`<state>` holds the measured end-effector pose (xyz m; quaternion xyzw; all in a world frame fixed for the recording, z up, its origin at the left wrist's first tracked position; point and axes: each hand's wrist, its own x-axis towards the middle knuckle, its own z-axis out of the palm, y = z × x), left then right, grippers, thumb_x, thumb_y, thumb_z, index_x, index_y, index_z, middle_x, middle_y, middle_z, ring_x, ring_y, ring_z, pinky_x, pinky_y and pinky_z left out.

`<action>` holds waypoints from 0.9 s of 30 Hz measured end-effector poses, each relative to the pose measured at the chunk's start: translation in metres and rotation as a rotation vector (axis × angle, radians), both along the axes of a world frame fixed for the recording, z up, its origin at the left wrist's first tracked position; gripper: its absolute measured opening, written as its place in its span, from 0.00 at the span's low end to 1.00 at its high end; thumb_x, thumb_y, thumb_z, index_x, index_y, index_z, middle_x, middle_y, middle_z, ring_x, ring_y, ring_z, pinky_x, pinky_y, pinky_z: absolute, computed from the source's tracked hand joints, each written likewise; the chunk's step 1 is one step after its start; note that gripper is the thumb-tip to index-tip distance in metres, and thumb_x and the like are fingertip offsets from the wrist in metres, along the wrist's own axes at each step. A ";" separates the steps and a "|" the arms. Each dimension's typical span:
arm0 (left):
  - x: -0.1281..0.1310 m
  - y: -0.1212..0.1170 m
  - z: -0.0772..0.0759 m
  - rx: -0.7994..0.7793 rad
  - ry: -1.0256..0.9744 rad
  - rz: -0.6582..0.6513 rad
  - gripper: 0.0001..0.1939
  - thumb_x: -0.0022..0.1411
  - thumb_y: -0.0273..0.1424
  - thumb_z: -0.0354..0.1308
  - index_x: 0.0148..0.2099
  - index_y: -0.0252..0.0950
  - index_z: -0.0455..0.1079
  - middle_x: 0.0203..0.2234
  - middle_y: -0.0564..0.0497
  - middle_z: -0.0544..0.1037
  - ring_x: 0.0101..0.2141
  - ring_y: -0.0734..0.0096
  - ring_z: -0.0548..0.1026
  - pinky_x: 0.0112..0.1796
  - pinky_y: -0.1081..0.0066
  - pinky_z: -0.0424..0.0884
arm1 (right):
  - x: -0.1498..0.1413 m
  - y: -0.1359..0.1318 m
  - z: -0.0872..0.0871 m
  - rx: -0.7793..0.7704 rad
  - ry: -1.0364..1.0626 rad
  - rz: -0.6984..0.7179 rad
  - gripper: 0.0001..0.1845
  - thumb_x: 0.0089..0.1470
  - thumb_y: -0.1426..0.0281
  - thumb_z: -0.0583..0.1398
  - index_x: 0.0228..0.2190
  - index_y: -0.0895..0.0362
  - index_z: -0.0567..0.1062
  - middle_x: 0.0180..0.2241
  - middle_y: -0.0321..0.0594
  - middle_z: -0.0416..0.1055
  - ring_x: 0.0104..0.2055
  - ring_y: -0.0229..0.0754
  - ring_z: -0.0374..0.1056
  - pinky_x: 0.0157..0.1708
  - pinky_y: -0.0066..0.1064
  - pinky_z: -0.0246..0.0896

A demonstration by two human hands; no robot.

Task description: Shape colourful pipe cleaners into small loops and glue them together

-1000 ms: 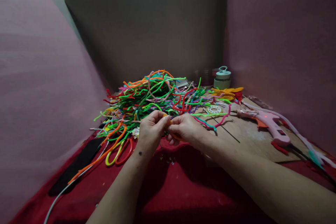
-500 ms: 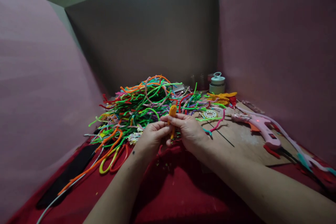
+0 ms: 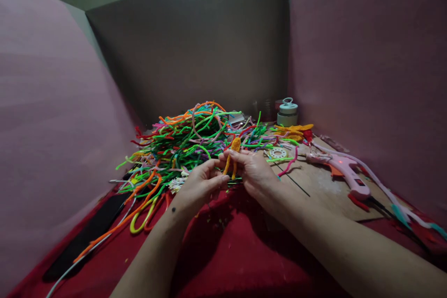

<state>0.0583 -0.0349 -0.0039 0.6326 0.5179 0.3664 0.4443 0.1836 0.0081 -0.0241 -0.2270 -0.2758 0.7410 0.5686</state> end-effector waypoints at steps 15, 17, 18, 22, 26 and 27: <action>0.000 0.001 -0.014 0.801 0.381 -0.070 0.11 0.58 0.26 0.53 0.44 0.39 0.70 0.32 0.51 0.73 0.34 0.73 0.71 0.35 0.73 0.68 | -0.002 0.012 -0.007 -0.173 0.180 0.158 0.05 0.43 0.80 0.58 0.21 0.62 0.73 0.18 0.35 0.67 0.21 0.32 0.62 0.21 0.24 0.57; 0.001 0.002 -0.015 0.890 0.454 -0.047 0.08 0.58 0.27 0.53 0.39 0.39 0.71 0.32 0.50 0.72 0.33 0.74 0.71 0.34 0.75 0.68 | -0.003 0.009 -0.007 -0.164 0.149 0.183 0.05 0.41 0.79 0.58 0.20 0.62 0.73 0.18 0.36 0.68 0.21 0.32 0.61 0.21 0.23 0.55; 0.001 0.002 -0.014 0.919 0.479 -0.035 0.07 0.58 0.27 0.53 0.37 0.39 0.72 0.32 0.50 0.71 0.33 0.74 0.71 0.33 0.75 0.68 | -0.003 0.008 -0.007 -0.154 0.134 0.203 0.05 0.40 0.79 0.58 0.19 0.62 0.73 0.18 0.36 0.68 0.21 0.32 0.61 0.20 0.23 0.54; 0.003 -0.003 -0.007 0.957 0.495 -0.028 0.05 0.58 0.26 0.53 0.34 0.38 0.71 0.34 0.49 0.70 0.36 0.73 0.70 0.35 0.74 0.69 | -0.003 0.002 -0.003 -0.080 0.080 0.219 0.05 0.36 0.79 0.58 0.15 0.61 0.70 0.15 0.34 0.64 0.19 0.31 0.57 0.19 0.24 0.51; 0.001 -0.006 -0.001 0.864 0.409 -0.095 0.07 0.60 0.25 0.50 0.34 0.38 0.69 0.37 0.48 0.72 0.38 0.71 0.71 0.38 0.73 0.68 | -0.003 0.000 -0.001 -0.053 -0.030 0.132 0.05 0.33 0.76 0.57 0.12 0.59 0.67 0.12 0.32 0.61 0.17 0.31 0.53 0.17 0.25 0.47; 0.000 -0.007 0.000 0.840 0.385 -0.111 0.07 0.60 0.25 0.50 0.35 0.37 0.69 0.35 0.49 0.73 0.37 0.72 0.71 0.38 0.73 0.68 | -0.003 -0.001 -0.001 -0.021 -0.067 0.101 0.06 0.33 0.76 0.57 0.11 0.59 0.66 0.11 0.31 0.59 0.16 0.30 0.52 0.17 0.25 0.46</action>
